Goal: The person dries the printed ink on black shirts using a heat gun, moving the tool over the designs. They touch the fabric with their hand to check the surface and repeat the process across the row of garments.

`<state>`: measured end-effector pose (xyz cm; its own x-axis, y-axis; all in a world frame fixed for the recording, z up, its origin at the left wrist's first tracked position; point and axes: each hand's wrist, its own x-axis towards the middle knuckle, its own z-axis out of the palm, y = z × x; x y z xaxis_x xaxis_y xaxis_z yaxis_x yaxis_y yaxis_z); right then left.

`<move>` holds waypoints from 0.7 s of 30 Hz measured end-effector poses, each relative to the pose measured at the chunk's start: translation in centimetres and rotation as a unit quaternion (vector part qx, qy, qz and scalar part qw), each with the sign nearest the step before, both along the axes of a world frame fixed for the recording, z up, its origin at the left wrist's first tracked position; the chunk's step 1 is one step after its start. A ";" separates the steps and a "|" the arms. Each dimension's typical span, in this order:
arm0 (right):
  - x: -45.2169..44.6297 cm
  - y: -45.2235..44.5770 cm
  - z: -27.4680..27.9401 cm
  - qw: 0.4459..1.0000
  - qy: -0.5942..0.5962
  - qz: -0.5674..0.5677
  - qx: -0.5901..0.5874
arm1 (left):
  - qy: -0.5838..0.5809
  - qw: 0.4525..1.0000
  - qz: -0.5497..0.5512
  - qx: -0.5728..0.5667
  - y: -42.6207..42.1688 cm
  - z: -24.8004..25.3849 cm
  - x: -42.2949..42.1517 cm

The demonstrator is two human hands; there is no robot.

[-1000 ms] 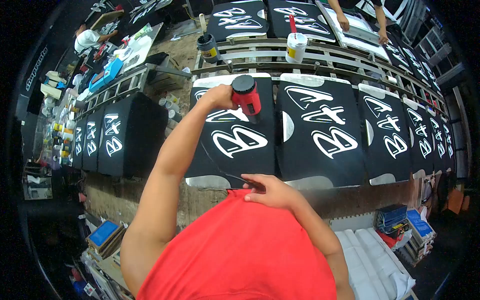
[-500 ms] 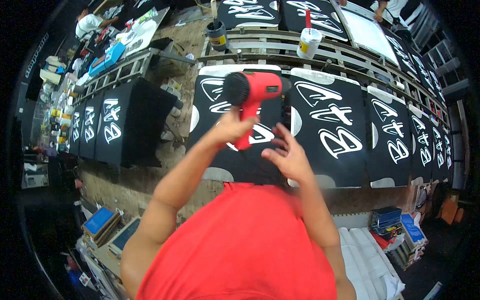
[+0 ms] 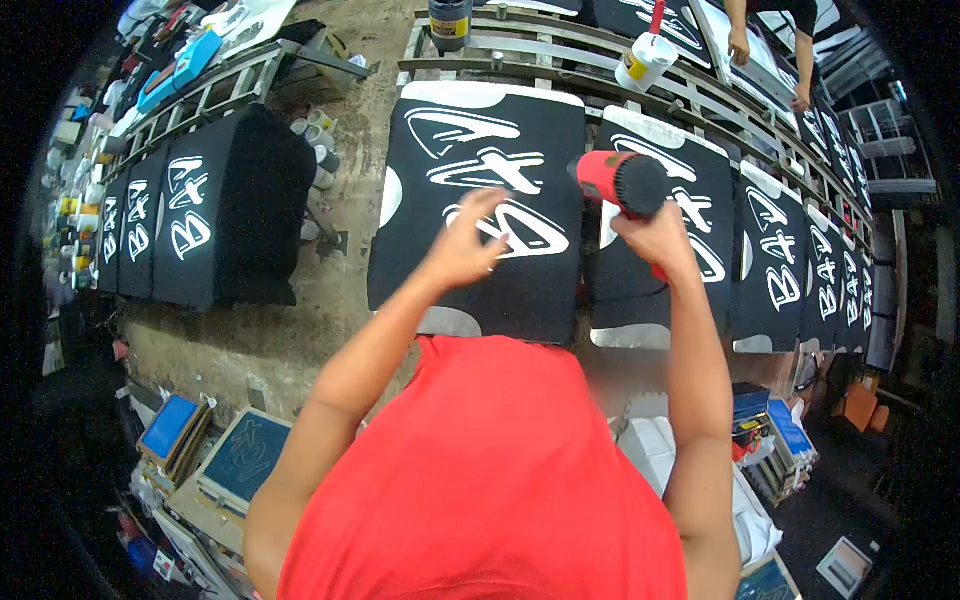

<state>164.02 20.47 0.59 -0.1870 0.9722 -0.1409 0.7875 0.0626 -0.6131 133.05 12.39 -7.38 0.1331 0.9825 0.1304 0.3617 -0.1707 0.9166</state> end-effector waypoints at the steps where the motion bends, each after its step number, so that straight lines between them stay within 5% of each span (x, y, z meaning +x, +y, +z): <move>1: -1.1 0.5 0.0 0.999 -0.022 0.010 0.021 | 0.070 0.997 0.019 0.034 1.2 -2.3 -3.0; 5: -4.2 3.4 1.2 0.993 -0.030 0.117 0.004 | 0.154 0.984 0.092 -0.015 3.7 -8.3 -11.4; 9: -8.8 4.9 4.4 0.976 -0.212 0.014 -0.055 | 0.225 0.966 0.094 -0.086 5.0 -9.7 -14.5; 13: -7.1 5.7 1.8 0.984 -0.166 0.066 -0.010 | 0.280 0.943 0.078 -0.160 5.1 -9.9 -14.5; 15: -7.4 5.2 2.3 0.992 -0.100 0.014 -0.080 | 0.289 0.939 0.069 -0.174 4.8 -10.2 -14.5; 16: -7.2 5.2 1.6 0.990 -0.133 0.034 -0.011 | 0.283 0.941 0.074 -0.168 4.7 -10.7 -14.5; 21: -6.9 5.2 0.3 0.987 -0.156 0.038 -0.016 | 0.258 0.950 0.079 -0.156 4.1 -11.7 -14.4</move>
